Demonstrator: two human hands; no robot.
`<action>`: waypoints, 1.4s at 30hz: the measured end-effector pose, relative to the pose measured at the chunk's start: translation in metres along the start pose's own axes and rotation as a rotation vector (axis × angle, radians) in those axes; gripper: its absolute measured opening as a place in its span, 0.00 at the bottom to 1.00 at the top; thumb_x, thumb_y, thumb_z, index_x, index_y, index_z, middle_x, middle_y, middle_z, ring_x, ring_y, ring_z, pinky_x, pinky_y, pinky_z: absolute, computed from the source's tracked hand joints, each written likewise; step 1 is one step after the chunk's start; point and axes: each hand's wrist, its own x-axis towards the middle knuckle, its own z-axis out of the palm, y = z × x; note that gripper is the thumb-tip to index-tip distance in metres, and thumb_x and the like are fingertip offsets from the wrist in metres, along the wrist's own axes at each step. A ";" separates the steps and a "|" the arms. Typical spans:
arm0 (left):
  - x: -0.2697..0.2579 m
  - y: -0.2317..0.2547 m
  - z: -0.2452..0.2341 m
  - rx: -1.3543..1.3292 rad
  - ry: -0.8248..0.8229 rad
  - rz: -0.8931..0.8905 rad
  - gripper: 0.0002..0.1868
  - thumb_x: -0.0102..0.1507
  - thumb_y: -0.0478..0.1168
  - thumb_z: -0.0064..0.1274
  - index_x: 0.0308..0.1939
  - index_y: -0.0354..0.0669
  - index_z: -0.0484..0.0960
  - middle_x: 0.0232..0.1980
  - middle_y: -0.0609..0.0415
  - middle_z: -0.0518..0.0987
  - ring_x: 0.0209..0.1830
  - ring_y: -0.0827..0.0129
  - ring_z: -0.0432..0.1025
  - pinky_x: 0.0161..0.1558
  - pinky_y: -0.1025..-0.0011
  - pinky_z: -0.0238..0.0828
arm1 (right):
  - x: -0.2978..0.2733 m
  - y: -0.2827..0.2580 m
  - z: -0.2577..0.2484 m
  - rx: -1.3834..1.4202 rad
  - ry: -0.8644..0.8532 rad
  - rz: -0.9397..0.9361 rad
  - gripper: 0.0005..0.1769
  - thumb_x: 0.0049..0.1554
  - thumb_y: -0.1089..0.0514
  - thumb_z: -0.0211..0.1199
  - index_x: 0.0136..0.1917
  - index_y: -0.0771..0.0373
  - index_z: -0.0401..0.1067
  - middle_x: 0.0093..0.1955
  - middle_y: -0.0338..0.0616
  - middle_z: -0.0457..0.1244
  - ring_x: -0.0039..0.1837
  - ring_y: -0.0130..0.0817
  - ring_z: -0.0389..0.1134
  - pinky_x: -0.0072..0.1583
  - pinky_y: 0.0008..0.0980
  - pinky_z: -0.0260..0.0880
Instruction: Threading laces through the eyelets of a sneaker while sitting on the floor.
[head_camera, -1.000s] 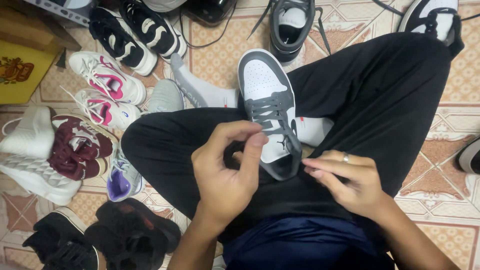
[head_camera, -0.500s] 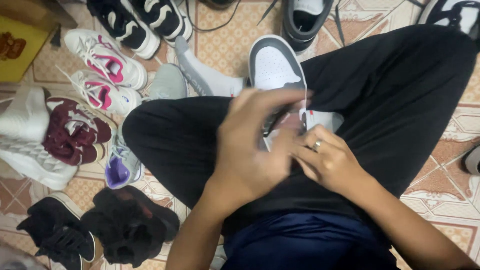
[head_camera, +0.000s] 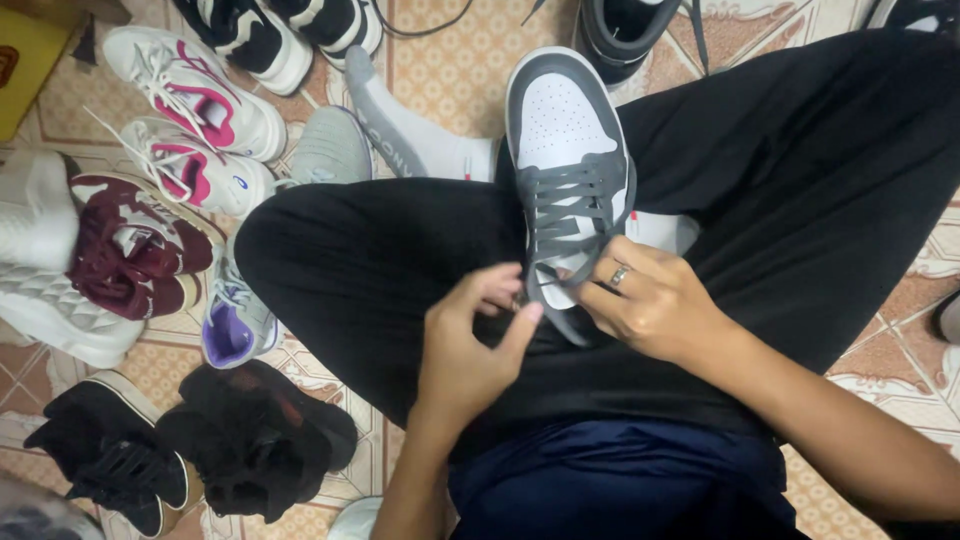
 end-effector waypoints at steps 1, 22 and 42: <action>-0.006 -0.005 0.004 -0.032 -0.008 -0.031 0.21 0.57 0.36 0.68 0.53 0.38 0.84 0.40 0.44 0.85 0.38 0.52 0.83 0.37 0.63 0.83 | 0.003 0.000 -0.002 -0.031 -0.015 -0.023 0.21 0.66 0.60 0.52 0.30 0.56 0.67 0.29 0.37 0.53 0.34 0.37 0.61 0.35 0.27 0.63; -0.019 -0.037 0.033 -0.209 0.181 -0.038 0.15 0.57 0.30 0.68 0.47 0.31 0.88 0.34 0.39 0.86 0.33 0.52 0.84 0.33 0.66 0.86 | -0.001 -0.008 0.010 -0.195 0.057 -0.106 0.15 0.65 0.60 0.59 0.35 0.58 0.74 0.30 0.40 0.60 0.34 0.37 0.59 0.36 0.29 0.61; -0.029 -0.039 0.047 -0.145 0.306 0.025 0.14 0.58 0.31 0.67 0.47 0.32 0.88 0.32 0.43 0.85 0.30 0.56 0.84 0.30 0.68 0.85 | -0.014 -0.005 0.031 -0.306 0.087 -0.149 0.13 0.64 0.58 0.54 0.41 0.58 0.78 0.34 0.41 0.61 0.35 0.40 0.57 0.37 0.34 0.57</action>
